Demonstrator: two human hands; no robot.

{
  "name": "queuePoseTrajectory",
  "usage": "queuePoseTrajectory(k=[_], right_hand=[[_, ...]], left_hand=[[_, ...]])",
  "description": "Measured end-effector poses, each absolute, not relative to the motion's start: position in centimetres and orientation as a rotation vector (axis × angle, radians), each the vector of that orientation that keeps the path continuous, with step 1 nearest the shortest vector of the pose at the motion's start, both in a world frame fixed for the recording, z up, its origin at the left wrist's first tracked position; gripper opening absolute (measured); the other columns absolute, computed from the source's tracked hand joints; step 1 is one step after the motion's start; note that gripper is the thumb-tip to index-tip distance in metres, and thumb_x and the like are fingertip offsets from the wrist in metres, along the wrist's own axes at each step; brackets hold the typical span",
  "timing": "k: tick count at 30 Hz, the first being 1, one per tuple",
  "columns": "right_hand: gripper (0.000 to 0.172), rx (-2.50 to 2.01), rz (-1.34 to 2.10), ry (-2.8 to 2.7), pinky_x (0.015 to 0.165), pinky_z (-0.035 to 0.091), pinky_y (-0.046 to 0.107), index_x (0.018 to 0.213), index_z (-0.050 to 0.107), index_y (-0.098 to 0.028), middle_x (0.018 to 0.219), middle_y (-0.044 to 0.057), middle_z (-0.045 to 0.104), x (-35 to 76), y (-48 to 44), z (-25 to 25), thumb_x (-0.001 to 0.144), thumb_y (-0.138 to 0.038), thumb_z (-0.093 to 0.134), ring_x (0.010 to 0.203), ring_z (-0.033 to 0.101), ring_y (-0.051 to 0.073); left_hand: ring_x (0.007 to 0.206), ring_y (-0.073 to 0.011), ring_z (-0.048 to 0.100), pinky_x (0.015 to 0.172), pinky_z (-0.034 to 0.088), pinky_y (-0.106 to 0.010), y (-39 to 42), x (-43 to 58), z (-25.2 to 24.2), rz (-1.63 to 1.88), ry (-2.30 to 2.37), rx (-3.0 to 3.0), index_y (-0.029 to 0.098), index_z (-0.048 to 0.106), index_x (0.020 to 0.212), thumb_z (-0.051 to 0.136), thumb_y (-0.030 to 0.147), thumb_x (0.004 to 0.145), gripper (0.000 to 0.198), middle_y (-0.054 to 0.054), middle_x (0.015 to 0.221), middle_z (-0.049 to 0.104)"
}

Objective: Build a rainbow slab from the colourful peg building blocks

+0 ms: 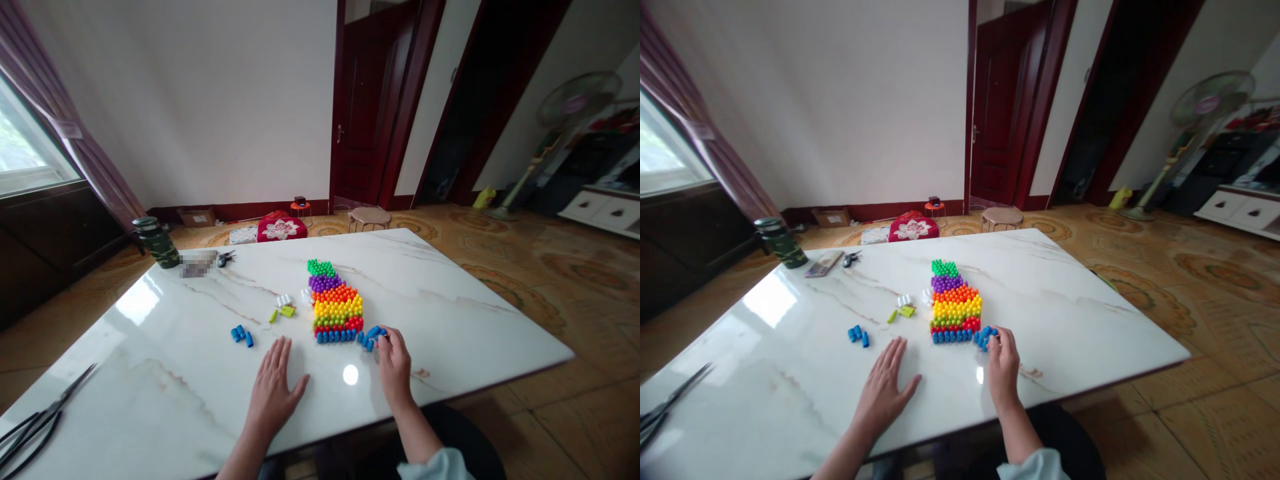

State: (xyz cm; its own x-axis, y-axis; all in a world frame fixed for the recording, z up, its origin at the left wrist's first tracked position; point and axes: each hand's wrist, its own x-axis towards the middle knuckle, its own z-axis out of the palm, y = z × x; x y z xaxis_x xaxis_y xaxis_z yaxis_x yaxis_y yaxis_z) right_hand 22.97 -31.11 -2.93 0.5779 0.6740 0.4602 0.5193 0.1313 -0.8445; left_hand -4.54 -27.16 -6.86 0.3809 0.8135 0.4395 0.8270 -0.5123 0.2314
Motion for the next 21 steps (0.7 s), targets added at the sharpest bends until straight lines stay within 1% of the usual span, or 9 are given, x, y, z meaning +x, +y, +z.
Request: queuePoseTrajectory(k=[4,8,13,18,21], right_hand=[[0.031,-1.601,0.079,-0.986,0.075,0.050,0.034,0.100,0.062,-0.017,0.096,0.010,0.066,24.2,-30.3,-3.3,0.089,-0.040,0.045,0.087,0.061,0.022],[0.030,-1.574,0.162,-1.076,0.078,0.049,0.034,0.103,0.062,-0.019,0.098,0.008,0.066,23.5,-30.0,-3.2,0.090,-0.039,0.044,0.087,0.061,0.020],[0.029,-1.522,0.155,-1.150,0.087,0.046,0.037,0.106,0.060,-0.020,0.104,0.008,0.065,22.2,-29.6,-3.7,0.093,-0.038,0.042,0.097,0.059,0.021],[0.029,-1.607,0.112,-1.179,0.082,0.046,0.036,0.108,0.056,-0.020,0.100,0.009,0.065,22.4,-29.2,-5.1,0.095,-0.035,0.035,0.091,0.059,0.021],[0.028,-1.721,-0.056,-1.248,0.079,0.043,0.036,0.105,0.057,-0.018,0.093,0.009,0.064,23.0,-29.2,-5.5,0.095,-0.030,0.033,0.086,0.056,0.022]], left_hand=[[0.140,-0.0286,0.031,0.111,0.035,-0.046,-27.1,-4.6,-7.0,-0.775,-1.539,-2.600,0.016,0.025,0.149,0.052,0.046,0.087,0.074,-0.014,0.152,0.033],[0.140,-0.0290,0.031,0.112,0.034,-0.047,-27.0,-4.7,-7.2,-0.763,-1.543,-2.596,0.016,0.028,0.148,0.053,0.047,0.086,0.073,-0.014,0.153,0.032],[0.140,-0.0291,0.032,0.111,0.035,-0.047,-27.0,-4.7,-7.2,-0.769,-1.541,-2.591,0.015,0.032,0.147,0.053,0.047,0.086,0.071,-0.014,0.152,0.033],[0.140,-0.0287,0.032,0.111,0.036,-0.047,-27.0,-4.6,-7.0,-0.751,-1.545,-2.591,0.014,0.034,0.145,0.052,0.048,0.087,0.070,-0.015,0.152,0.034],[0.140,-0.0289,0.032,0.111,0.036,-0.047,-27.1,-4.6,-7.0,-0.767,-1.548,-2.600,0.015,0.035,0.145,0.053,0.048,0.086,0.070,-0.015,0.152,0.034]])
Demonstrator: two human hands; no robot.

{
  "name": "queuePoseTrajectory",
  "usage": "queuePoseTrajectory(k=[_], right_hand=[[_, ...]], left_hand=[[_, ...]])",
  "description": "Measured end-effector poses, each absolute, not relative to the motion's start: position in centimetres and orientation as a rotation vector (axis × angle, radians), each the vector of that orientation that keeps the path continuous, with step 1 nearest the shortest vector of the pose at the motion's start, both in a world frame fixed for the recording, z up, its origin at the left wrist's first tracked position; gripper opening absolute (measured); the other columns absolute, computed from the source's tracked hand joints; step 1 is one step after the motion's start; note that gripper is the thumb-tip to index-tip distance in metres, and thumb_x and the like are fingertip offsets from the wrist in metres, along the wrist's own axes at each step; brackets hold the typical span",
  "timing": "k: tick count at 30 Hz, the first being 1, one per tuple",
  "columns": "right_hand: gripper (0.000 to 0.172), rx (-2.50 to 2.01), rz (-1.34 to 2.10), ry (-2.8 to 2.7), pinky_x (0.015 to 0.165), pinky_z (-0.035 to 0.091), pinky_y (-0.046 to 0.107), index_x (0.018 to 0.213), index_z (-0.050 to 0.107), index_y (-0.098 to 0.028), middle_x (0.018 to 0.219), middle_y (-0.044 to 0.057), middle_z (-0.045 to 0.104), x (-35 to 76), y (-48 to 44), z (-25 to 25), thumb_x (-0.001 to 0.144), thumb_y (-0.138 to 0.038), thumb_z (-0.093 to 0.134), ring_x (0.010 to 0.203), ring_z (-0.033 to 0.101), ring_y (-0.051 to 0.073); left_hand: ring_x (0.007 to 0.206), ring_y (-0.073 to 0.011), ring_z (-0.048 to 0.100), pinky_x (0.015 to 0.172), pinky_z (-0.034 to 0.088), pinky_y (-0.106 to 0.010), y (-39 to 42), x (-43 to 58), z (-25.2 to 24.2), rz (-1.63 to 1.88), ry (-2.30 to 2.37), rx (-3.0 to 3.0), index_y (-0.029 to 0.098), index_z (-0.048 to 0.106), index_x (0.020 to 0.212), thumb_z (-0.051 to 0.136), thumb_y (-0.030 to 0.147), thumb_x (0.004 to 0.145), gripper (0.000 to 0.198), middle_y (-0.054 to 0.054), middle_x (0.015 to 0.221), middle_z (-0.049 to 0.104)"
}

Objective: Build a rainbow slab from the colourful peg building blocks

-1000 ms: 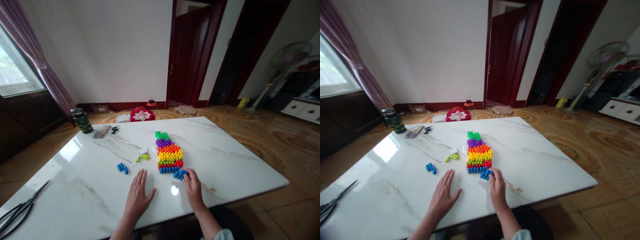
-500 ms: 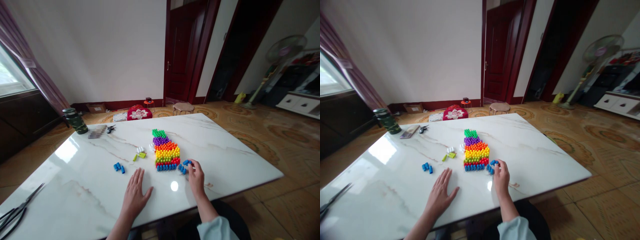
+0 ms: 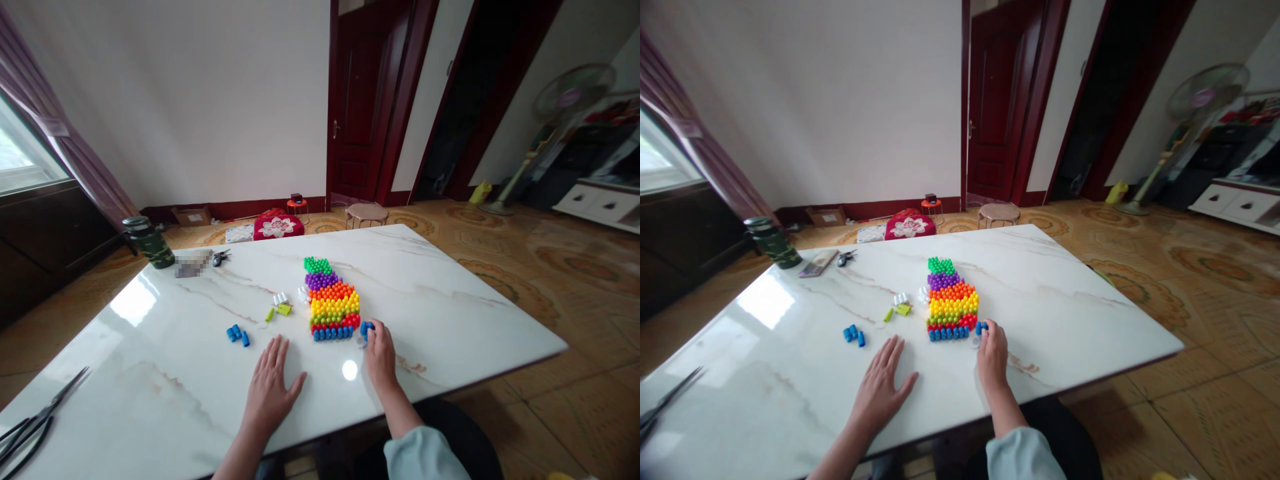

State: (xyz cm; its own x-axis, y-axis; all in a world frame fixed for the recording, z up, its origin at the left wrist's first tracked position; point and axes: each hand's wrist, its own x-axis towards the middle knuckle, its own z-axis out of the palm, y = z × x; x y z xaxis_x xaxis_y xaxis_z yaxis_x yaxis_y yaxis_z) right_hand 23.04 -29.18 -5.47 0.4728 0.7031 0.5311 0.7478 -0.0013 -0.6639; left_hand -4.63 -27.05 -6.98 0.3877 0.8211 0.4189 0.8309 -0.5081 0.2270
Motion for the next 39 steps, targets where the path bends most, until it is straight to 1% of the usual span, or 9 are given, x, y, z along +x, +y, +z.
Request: queuePoseTrajectory(k=[3,7,12,16,25,28,32,36,39], right_hand=[[0.025,-1.894,-0.276,-1.265,0.079,0.038,0.038,0.102,0.059,-0.018,0.089,0.010,0.064,24.0,-29.2,-5.0,0.093,-0.025,0.036,0.086,0.053,0.025],[0.022,-1.895,-0.424,-1.217,0.083,0.035,0.038,0.101,0.059,-0.018,0.099,0.010,0.066,24.7,-29.3,-4.2,0.093,-0.023,0.039,0.093,0.052,0.025],[0.022,-1.716,-0.344,-1.417,0.082,0.035,0.034,0.106,0.060,-0.020,0.104,0.007,0.066,23.6,-29.3,-3.9,0.095,-0.024,0.041,0.095,0.056,0.021],[0.024,-1.771,-0.282,-1.531,0.078,0.034,0.033,0.108,0.060,-0.019,0.101,0.008,0.068,22.9,-29.2,-4.0,0.094,-0.020,0.041,0.091,0.058,0.021],[0.020,-1.850,-0.253,-1.518,0.084,0.031,0.037,0.103,0.063,-0.020,0.096,0.008,0.070,23.0,-28.6,-4.5,0.091,-0.024,0.048,0.089,0.057,0.022],[0.020,-1.770,-0.294,-1.459,0.087,0.033,0.037,0.103,0.062,-0.020,0.102,0.008,0.068,23.0,-28.9,-4.1,0.091,-0.022,0.048,0.096,0.056,0.022],[0.025,-1.720,-0.404,-1.173,0.092,0.035,0.040,0.109,0.060,-0.020,0.115,0.010,0.062,24.4,-29.5,-3.4,0.089,-0.020,0.044,0.109,0.052,0.024],[0.027,-1.967,-0.343,-1.143,0.084,0.039,0.040,0.107,0.063,-0.022,0.117,0.010,0.060,26.8,-29.4,-4.1,0.081,-0.020,0.052,0.106,0.050,0.028],[0.034,-2.152,-0.237,-1.282,0.074,0.040,0.036,0.106,0.065,-0.025,0.110,0.009,0.060,28.0,-28.9,-5.0,0.072,-0.025,0.065,0.095,0.052,0.027]], left_hand=[[0.139,-0.0290,0.033,0.111,0.036,-0.048,-27.1,-4.7,-7.0,-0.801,-1.548,-2.604,0.017,0.035,0.145,0.054,0.047,0.086,0.069,-0.014,0.152,0.035],[0.140,-0.0291,0.032,0.111,0.036,-0.048,-27.1,-4.7,-7.0,-0.798,-1.556,-2.611,0.017,0.037,0.144,0.054,0.048,0.086,0.068,-0.013,0.152,0.034],[0.139,-0.0292,0.033,0.111,0.035,-0.047,-27.2,-4.6,-6.7,-0.768,-1.565,-2.603,0.015,0.040,0.142,0.053,0.048,0.086,0.066,-0.015,0.152,0.034],[0.139,-0.0289,0.034,0.111,0.036,-0.047,-27.3,-4.6,-6.6,-0.765,-1.561,-2.596,0.016,0.040,0.142,0.053,0.047,0.086,0.066,-0.014,0.151,0.035],[0.139,-0.0290,0.033,0.111,0.035,-0.047,-27.2,-4.6,-6.5,-0.772,-1.585,-2.609,0.016,0.040,0.142,0.053,0.048,0.086,0.066,-0.014,0.151,0.035],[0.140,-0.0291,0.032,0.111,0.035,-0.047,-27.3,-4.5,-6.4,-0.764,-1.584,-2.608,0.016,0.039,0.143,0.053,0.048,0.086,0.067,-0.013,0.152,0.034],[0.139,-0.0294,0.033,0.111,0.035,-0.047,-27.3,-4.5,-6.4,-0.751,-1.571,-2.607,0.015,0.039,0.143,0.053,0.047,0.086,0.066,-0.014,0.152,0.034],[0.139,-0.0298,0.033,0.110,0.036,-0.048,-27.3,-4.4,-6.4,-0.769,-1.571,-2.599,0.015,0.040,0.142,0.054,0.047,0.086,0.066,-0.015,0.151,0.035],[0.139,-0.0297,0.034,0.110,0.036,-0.047,-27.3,-4.3,-6.4,-0.794,-1.569,-2.601,0.017,0.039,0.143,0.055,0.046,0.085,0.067,-0.014,0.151,0.035]])
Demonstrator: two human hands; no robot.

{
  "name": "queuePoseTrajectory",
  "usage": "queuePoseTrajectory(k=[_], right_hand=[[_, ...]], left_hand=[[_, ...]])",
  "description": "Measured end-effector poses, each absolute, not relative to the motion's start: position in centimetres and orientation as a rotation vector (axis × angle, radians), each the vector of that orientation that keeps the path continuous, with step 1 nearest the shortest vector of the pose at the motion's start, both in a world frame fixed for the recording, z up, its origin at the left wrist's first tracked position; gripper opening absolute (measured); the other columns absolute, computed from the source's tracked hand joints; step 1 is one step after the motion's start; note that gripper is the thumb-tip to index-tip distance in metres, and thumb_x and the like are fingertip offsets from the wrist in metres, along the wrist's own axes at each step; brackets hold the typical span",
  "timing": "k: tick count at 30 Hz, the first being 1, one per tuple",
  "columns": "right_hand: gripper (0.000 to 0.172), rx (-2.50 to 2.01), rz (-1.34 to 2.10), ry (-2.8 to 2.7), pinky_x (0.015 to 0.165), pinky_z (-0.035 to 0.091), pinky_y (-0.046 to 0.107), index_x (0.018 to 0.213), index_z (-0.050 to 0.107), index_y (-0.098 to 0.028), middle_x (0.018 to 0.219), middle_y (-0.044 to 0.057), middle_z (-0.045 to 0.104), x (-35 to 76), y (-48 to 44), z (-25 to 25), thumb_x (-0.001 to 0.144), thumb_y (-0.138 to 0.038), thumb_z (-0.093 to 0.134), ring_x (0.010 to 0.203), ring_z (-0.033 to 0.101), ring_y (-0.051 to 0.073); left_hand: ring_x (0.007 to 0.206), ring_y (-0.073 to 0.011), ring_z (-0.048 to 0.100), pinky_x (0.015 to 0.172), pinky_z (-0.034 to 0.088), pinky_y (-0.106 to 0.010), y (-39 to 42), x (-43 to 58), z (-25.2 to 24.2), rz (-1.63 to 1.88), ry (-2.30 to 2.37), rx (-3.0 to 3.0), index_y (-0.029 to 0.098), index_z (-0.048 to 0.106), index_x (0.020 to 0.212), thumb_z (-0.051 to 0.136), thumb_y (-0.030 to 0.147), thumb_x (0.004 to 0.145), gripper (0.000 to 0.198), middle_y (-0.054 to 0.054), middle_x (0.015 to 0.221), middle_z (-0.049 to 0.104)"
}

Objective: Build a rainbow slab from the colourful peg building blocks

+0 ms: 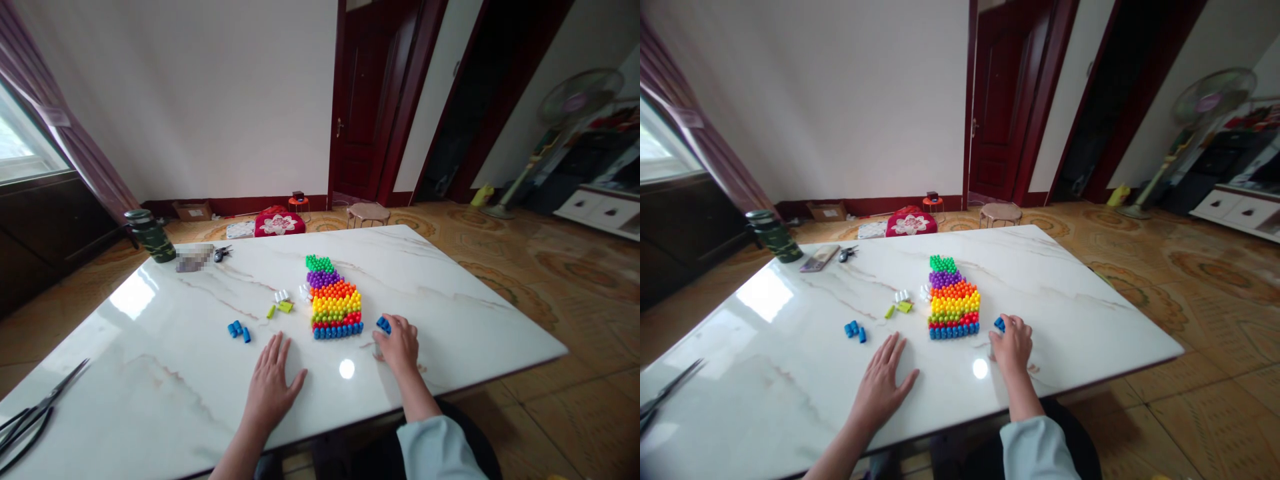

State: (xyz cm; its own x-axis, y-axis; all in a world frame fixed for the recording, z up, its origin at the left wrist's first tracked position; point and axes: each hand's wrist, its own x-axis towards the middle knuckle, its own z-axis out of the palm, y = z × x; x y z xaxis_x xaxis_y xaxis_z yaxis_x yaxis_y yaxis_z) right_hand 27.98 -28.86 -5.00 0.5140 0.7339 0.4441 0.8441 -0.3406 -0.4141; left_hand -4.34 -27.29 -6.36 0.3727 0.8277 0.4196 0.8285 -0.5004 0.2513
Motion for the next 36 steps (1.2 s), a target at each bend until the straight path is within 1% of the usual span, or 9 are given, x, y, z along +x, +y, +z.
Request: queuePoseTrajectory(k=[2,7,10,12,16,21,26,32,36], right_hand=[[0.037,-2.223,-0.199,-1.319,0.069,0.041,0.034,0.106,0.066,-0.026,0.102,0.008,0.060,28.3,-28.4,-5.3,0.069,-0.026,0.069,0.089,0.054,0.026],[0.031,-2.313,-0.130,-1.369,0.060,0.040,0.029,0.098,0.065,-0.026,0.088,0.004,0.057,28.4,-27.5,-4.5,0.069,-0.035,0.071,0.078,0.058,0.021],[0.035,-2.346,-0.009,-1.334,0.053,0.036,0.027,0.093,0.063,-0.025,0.081,0.001,0.057,28.5,-27.4,-4.2,0.065,-0.045,0.072,0.067,0.059,0.018],[0.037,-2.307,0.025,-1.316,0.052,0.037,0.025,0.092,0.062,-0.025,0.080,0.001,0.059,28.6,-27.5,-4.4,0.063,-0.045,0.073,0.066,0.059,0.017],[0.039,-2.157,0.077,-1.235,0.057,0.043,0.027,0.097,0.058,-0.022,0.084,0.001,0.064,28.9,-27.7,-4.7,0.063,-0.038,0.071,0.067,0.060,0.017],[0.047,-1.929,0.036,-1.332,0.071,0.049,0.031,0.113,0.059,-0.021,0.092,0.002,0.062,28.7,-27.4,-4.0,0.065,-0.020,0.060,0.075,0.061,0.017],[0.057,-2.087,-0.081,-1.549,0.066,0.046,0.025,0.115,0.063,-0.026,0.095,0.002,0.057,27.7,-26.9,-3.3,0.063,-0.002,0.054,0.077,0.060,0.016],[0.068,-2.051,0.022,-1.614,0.067,0.048,0.026,0.127,0.056,-0.022,0.099,0.005,0.058,27.1,-26.7,-3.7,0.063,0.000,0.054,0.074,0.061,0.016],[0.061,-1.913,0.120,-1.584,0.076,0.051,0.030,0.123,0.057,-0.019,0.101,0.007,0.058,27.0,-26.4,-4.3,0.065,0.000,0.052,0.073,0.060,0.016]], left_hand=[[0.139,-0.0296,0.034,0.111,0.036,-0.047,-27.3,-4.4,-6.4,-0.799,-1.567,-2.605,0.017,0.038,0.143,0.055,0.046,0.085,0.067,-0.014,0.151,0.036],[0.139,-0.0296,0.032,0.111,0.035,-0.047,-27.2,-4.5,-6.9,-0.790,-1.560,-2.598,0.015,0.039,0.143,0.053,0.047,0.086,0.067,-0.015,0.151,0.035],[0.140,-0.0298,0.032,0.111,0.035,-0.047,-27.2,-4.6,-7.1,-0.786,-1.556,-2.593,0.016,0.038,0.143,0.054,0.047,0.085,0.068,-0.014,0.152,0.034],[0.140,-0.0299,0.032,0.111,0.035,-0.047,-27.1,-4.5,-7.1,-0.787,-1.553,-2.592,0.016,0.038,0.144,0.054,0.047,0.085,0.068,-0.014,0.152,0.034],[0.139,-0.0297,0.034,0.111,0.035,-0.046,-27.2,-4.4,-7.1,-0.785,-1.558,-2.585,0.015,0.039,0.143,0.053,0.048,0.085,0.068,-0.015,0.151,0.035],[0.139,-0.0299,0.033,0.111,0.035,-0.047,-27.2,-4.4,-7.0,-0.815,-1.558,-2.591,0.017,0.037,0.144,0.055,0.046,0.084,0.069,-0.013,0.152,0.034],[0.139,-0.0301,0.032,0.112,0.034,-0.047,-27.1,-4.5,-7.2,-0.814,-1.555,-2.590,0.017,0.038,0.144,0.055,0.046,0.085,0.069,-0.014,0.152,0.034],[0.139,-0.0297,0.032,0.112,0.034,-0.047,-27.2,-4.5,-7.2,-0.810,-1.558,-2.587,0.017,0.037,0.144,0.055,0.047,0.085,0.069,-0.013,0.152,0.034],[0.140,-0.0293,0.031,0.113,0.033,-0.046,-27.2,-4.5,-7.2,-0.800,-1.565,-2.595,0.016,0.038,0.143,0.053,0.049,0.086,0.068,-0.014,0.152,0.033]])
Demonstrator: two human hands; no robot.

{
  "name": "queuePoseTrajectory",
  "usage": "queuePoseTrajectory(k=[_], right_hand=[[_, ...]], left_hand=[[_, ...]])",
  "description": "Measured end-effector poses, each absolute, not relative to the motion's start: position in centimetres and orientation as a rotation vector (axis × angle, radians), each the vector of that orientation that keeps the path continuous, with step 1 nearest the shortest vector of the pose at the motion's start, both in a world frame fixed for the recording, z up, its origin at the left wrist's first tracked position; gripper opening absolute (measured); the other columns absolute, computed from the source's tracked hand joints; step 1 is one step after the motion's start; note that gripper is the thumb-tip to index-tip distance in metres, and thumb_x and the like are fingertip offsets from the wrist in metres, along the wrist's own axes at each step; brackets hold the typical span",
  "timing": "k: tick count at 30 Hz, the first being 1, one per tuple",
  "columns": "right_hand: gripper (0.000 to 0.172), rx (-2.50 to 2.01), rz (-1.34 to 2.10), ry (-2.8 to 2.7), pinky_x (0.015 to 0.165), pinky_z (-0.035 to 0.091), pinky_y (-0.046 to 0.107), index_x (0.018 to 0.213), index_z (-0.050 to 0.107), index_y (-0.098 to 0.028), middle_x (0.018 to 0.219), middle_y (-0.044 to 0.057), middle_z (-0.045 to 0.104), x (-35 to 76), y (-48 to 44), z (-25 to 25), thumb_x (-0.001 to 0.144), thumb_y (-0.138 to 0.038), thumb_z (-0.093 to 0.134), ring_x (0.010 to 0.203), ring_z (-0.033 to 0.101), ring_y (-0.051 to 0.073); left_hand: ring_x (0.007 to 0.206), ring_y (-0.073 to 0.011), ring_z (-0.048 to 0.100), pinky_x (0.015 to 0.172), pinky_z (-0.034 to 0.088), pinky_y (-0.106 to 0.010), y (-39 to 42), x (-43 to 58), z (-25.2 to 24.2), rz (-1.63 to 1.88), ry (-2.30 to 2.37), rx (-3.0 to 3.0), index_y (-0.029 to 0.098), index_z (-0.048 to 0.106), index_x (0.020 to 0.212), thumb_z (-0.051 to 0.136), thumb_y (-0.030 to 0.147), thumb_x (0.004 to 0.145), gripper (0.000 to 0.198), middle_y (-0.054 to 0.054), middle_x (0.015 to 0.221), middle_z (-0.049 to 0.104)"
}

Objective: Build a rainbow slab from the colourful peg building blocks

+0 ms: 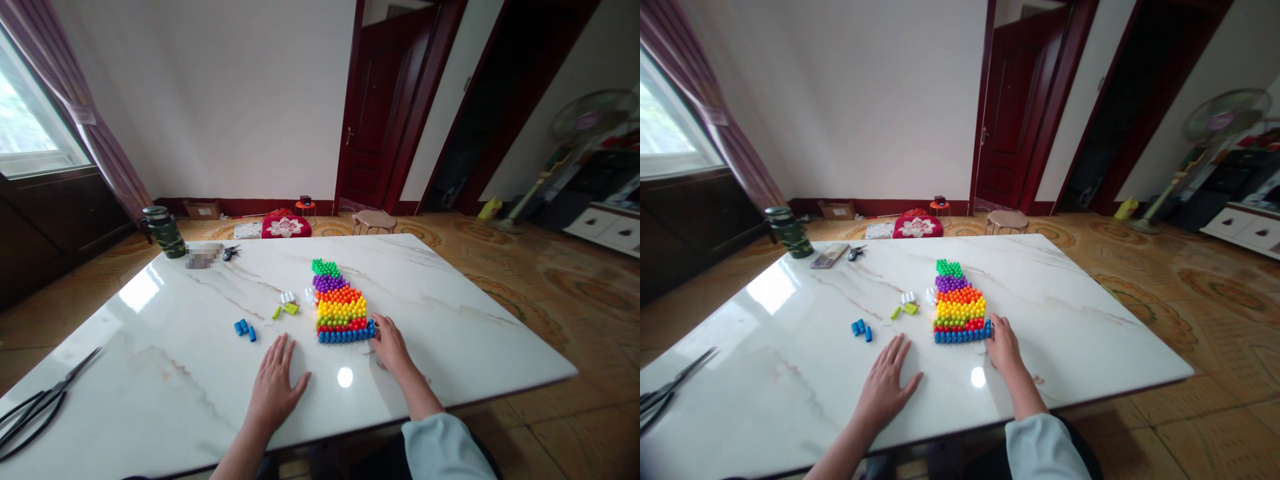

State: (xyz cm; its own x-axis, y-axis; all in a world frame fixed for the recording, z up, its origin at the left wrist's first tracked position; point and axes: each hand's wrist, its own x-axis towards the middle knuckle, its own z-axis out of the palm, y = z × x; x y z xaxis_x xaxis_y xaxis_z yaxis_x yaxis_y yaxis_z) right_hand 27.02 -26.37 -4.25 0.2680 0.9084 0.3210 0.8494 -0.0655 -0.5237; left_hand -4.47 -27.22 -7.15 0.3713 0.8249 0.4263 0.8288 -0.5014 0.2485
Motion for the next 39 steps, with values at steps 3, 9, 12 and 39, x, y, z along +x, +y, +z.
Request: queuePoseTrajectory(k=[3,9,12,39], right_hand=[[0.054,-1.871,0.149,-1.555,0.080,0.051,0.033,0.115,0.060,-0.018,0.099,0.007,0.059,26.9,-26.1,-4.4,0.065,0.000,0.051,0.073,0.060,0.016],[0.051,-1.825,0.106,-1.540,0.077,0.052,0.032,0.111,0.060,-0.018,0.096,0.005,0.060,26.8,-26.6,-3.3,0.066,0.001,0.046,0.068,0.059,0.014],[0.040,-1.784,-0.112,-1.456,0.068,0.051,0.031,0.112,0.058,-0.018,0.099,0.008,0.060,24.6,-27.7,-2.3,0.074,-0.008,0.049,0.070,0.058,0.016],[0.036,-1.574,-0.174,-2.212,0.060,0.044,0.026,0.115,0.055,-0.015,0.099,0.010,0.066,9.1,-27.0,-8.0,0.084,-0.005,0.041,0.074,0.066,0.018]], left_hand=[[0.140,-0.0295,0.031,0.113,0.033,-0.046,-27.2,-4.4,-7.1,-0.787,-1.570,-2.599,0.014,0.039,0.143,0.052,0.048,0.086,0.067,-0.014,0.153,0.032],[0.140,-0.0304,0.031,0.112,0.034,-0.047,-27.6,-4.2,-6.4,-0.804,-1.607,-2.612,0.013,0.041,0.141,0.055,0.047,0.084,0.068,-0.015,0.153,0.032],[0.141,-0.0308,0.029,0.112,0.033,-0.048,-27.9,-4.2,-5.9,-0.795,-1.644,-2.633,0.014,0.041,0.142,0.056,0.048,0.083,0.070,-0.016,0.153,0.031],[0.139,-0.0319,0.029,0.113,0.028,-0.053,-14.7,1.2,-0.7,-1.010,-1.596,-2.816,0.021,0.044,0.136,0.063,0.019,0.077,0.062,-0.011,0.149,0.037]])
